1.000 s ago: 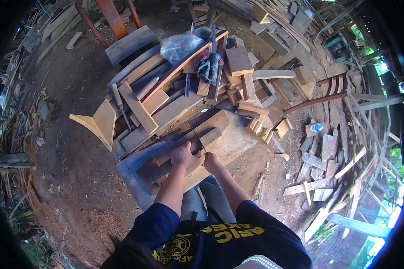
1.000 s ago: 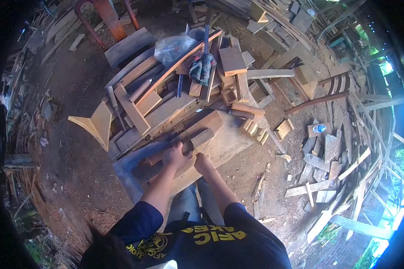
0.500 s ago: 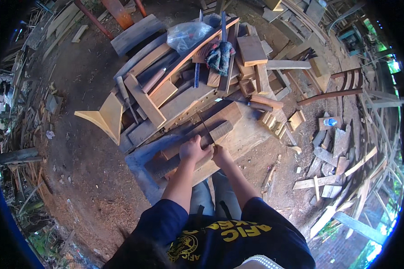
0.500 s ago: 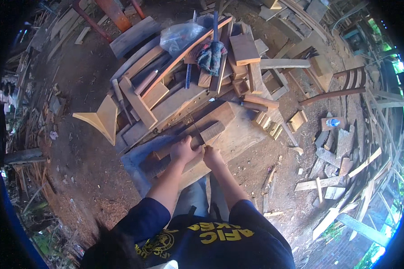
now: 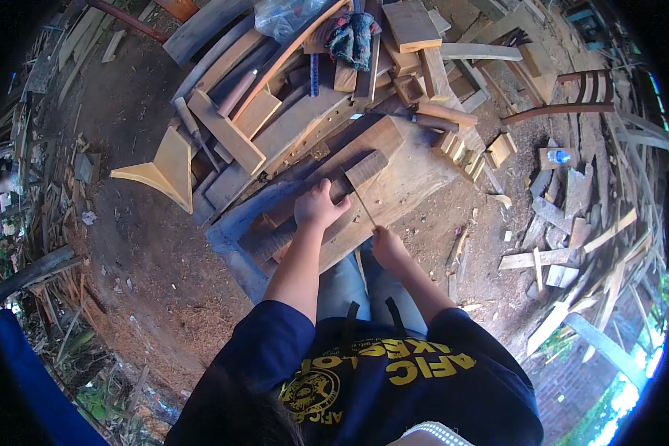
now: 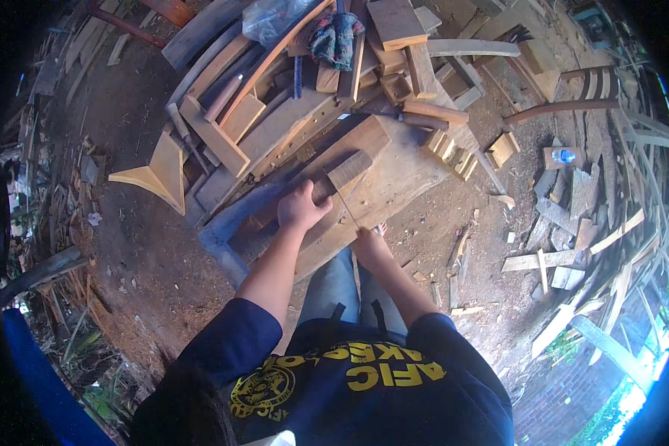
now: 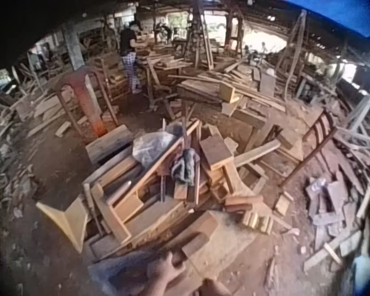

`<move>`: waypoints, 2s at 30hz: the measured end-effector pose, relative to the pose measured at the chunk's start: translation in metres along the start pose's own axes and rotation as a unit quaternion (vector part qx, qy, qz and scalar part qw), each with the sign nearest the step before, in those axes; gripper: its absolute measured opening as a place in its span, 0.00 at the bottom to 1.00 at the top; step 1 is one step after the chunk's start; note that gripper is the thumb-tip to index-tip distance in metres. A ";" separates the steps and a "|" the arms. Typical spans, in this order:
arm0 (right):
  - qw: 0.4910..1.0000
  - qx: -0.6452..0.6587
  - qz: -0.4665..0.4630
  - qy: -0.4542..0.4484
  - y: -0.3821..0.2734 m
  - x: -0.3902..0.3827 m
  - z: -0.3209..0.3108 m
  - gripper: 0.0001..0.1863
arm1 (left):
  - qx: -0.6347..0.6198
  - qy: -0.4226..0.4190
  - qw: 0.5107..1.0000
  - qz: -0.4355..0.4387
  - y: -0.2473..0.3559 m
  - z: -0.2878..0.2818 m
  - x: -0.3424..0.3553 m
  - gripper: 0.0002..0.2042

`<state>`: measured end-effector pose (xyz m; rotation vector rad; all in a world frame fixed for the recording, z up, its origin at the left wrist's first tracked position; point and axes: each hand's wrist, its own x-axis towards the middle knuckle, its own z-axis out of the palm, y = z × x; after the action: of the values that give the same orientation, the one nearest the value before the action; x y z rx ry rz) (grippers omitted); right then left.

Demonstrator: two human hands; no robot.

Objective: The person cuts a wooden plank with a hand saw.

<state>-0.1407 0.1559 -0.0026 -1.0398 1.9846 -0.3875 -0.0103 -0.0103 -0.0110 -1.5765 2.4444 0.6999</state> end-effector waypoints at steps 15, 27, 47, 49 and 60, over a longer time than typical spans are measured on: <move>0.997 -0.018 0.055 -0.051 0.010 -0.006 -0.005 0.14 | 0.020 -0.045 0.998 -0.026 0.005 -0.009 -0.001 0.28; 0.999 0.019 0.041 -0.008 0.005 0.010 -0.001 0.12 | 0.010 -0.040 0.999 -0.025 0.008 -0.006 0.004 0.28; 0.996 -0.063 0.010 -0.055 -0.009 0.028 -0.001 0.13 | -0.009 -0.052 0.999 -0.011 0.001 -0.005 0.007 0.29; 0.994 -0.005 0.093 -0.052 0.012 0.001 -0.002 0.10 | -0.011 -0.021 1.000 -0.005 0.001 0.002 0.008 0.28; 0.996 -0.053 -0.052 -0.047 -0.006 0.017 -0.003 0.13 | -0.006 -0.040 0.999 -0.019 0.000 0.004 0.010 0.25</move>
<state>-0.1451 0.1385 -0.0066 -1.2104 1.8890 -0.2864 -0.0148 -0.0165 -0.0178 -1.5625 2.3518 0.7566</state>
